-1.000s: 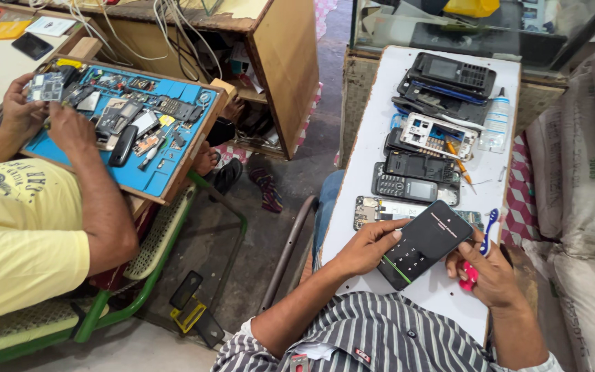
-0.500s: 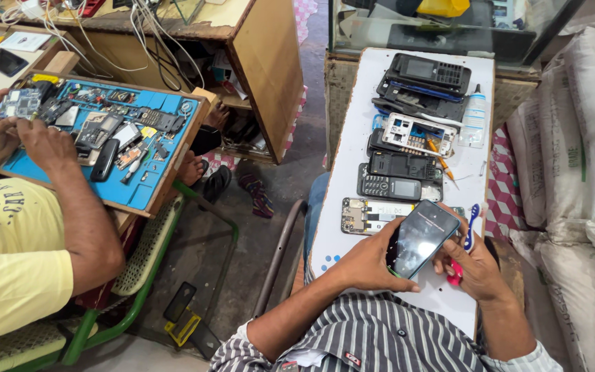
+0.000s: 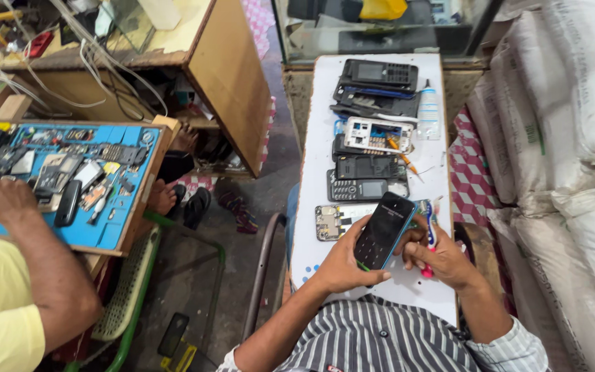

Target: The person holds a smartphone and uses a toothbrush to scrub the screen and edges. They repeatedly wipe the display and sides, turning the phone over to clean different areas. The person also briefly interacts with the touchscreen while cleaning.

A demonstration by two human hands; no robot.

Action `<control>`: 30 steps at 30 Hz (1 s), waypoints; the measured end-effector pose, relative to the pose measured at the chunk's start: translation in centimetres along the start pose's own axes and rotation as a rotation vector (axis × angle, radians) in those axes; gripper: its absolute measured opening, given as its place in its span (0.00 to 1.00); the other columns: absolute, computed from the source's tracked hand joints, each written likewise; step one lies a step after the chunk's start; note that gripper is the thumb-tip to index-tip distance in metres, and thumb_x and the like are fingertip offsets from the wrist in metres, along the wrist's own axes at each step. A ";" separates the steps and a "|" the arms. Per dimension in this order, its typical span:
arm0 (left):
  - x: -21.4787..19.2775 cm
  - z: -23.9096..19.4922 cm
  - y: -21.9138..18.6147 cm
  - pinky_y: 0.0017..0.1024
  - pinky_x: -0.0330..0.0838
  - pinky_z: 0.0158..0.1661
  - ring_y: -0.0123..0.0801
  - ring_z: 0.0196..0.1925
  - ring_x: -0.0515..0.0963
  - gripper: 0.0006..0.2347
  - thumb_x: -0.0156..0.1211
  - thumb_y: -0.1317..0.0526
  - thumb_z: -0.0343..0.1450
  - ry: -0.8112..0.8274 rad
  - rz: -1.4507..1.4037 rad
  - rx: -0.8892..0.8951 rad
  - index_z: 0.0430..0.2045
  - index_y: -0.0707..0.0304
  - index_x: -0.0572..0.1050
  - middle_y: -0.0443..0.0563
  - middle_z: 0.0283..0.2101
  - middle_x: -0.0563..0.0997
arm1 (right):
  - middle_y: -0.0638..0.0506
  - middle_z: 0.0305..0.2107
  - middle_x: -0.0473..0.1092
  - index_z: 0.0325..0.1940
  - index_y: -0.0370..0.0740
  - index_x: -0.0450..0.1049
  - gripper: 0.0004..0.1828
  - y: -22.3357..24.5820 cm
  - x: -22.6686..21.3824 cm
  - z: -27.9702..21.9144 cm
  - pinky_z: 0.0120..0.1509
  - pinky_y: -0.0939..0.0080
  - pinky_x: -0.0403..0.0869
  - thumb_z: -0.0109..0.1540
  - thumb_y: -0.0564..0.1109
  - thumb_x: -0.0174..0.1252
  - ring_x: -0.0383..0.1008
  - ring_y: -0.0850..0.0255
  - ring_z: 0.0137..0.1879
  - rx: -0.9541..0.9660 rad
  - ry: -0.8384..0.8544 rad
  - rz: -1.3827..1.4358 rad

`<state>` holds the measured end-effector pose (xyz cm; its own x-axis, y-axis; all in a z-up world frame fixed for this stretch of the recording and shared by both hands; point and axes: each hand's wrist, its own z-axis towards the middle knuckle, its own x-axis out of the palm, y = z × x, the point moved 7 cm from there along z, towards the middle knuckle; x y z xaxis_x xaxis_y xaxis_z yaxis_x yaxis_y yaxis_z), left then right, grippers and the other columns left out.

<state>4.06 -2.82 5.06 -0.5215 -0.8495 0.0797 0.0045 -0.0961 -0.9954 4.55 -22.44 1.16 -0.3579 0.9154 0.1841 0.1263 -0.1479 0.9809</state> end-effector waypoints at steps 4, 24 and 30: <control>0.3 0.1 -0.6 0.31 0.66 0.65 0.37 0.65 0.74 0.48 0.76 0.59 0.56 0.013 -0.004 -0.010 0.72 0.74 0.54 0.58 0.61 0.74 | 0.46 0.37 0.77 0.76 0.41 0.55 0.37 -0.2 -0.1 0.2 0.27 0.72 0.69 0.63 0.44 0.58 0.75 0.66 0.30 0.020 0.007 -0.030; -0.5 0.6 3.6 0.32 0.75 0.38 0.37 0.39 0.79 0.40 0.50 0.38 0.73 0.094 -0.815 -0.039 0.75 0.67 0.51 0.58 0.44 0.76 | 0.48 0.36 0.76 0.77 0.35 0.52 0.44 1.5 1.3 0.4 0.32 0.70 0.75 0.62 0.54 0.60 0.75 0.69 0.31 -0.065 -0.009 -0.284; 0.3 1.6 1.0 0.33 0.75 0.38 0.38 0.37 0.78 0.43 0.37 0.30 0.73 0.169 -1.116 -0.103 0.75 0.68 0.50 0.59 0.43 0.75 | 0.49 0.32 0.73 0.74 0.33 0.61 0.32 0.3 1.5 0.0 0.36 0.69 0.73 0.66 0.40 0.58 0.69 0.69 0.30 -0.088 -0.045 -0.252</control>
<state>5.27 -4.03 4.20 -0.2984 -0.2342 0.9252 -0.6018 -0.7062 -0.3729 4.03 -21.12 1.71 -0.3261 0.9429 -0.0678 -0.0435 0.0566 0.9974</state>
